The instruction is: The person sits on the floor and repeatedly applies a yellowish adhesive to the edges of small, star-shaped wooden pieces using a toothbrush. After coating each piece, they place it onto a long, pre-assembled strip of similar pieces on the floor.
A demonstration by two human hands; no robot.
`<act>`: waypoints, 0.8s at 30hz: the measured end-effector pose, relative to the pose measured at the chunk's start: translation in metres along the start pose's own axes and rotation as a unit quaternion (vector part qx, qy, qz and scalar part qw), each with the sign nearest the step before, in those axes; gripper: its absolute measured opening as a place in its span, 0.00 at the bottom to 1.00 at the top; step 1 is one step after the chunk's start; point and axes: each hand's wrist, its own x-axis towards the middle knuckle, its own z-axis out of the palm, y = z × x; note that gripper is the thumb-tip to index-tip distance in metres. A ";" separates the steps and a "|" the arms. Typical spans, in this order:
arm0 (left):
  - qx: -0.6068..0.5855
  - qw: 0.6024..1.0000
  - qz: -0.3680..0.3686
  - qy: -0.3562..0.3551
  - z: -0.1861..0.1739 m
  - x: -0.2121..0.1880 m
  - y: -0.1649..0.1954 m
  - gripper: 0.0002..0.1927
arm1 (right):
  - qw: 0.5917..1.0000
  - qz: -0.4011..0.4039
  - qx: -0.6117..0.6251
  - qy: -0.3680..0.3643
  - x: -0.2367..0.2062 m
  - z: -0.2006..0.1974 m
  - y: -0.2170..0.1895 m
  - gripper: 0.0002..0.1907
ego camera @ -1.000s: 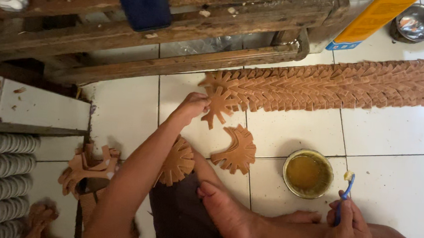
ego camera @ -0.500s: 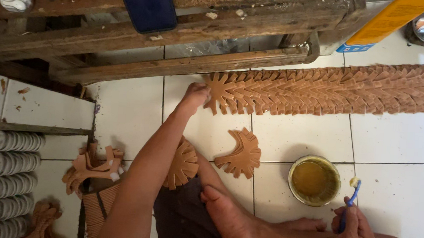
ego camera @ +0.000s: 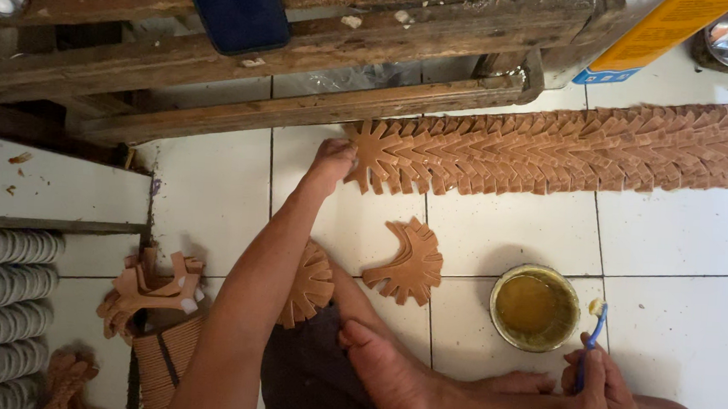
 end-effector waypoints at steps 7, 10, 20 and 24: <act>0.081 0.996 0.006 0.034 -0.004 0.003 -0.006 0.12 | 0.999 0.029 0.012 -0.005 -0.001 0.002 -0.006 0.12; 0.043 0.999 0.002 0.026 -0.003 0.004 -0.007 0.13 | 1.000 0.030 0.006 0.001 -0.002 0.005 -0.010 0.12; 0.035 0.993 -0.032 0.107 -0.019 -0.029 0.012 0.13 | 1.000 0.025 0.008 -0.010 0.000 -0.002 -0.003 0.12; 0.017 0.995 0.051 0.082 -0.029 -0.047 0.024 0.10 | 0.997 0.065 0.023 -0.021 0.004 -0.004 0.000 0.13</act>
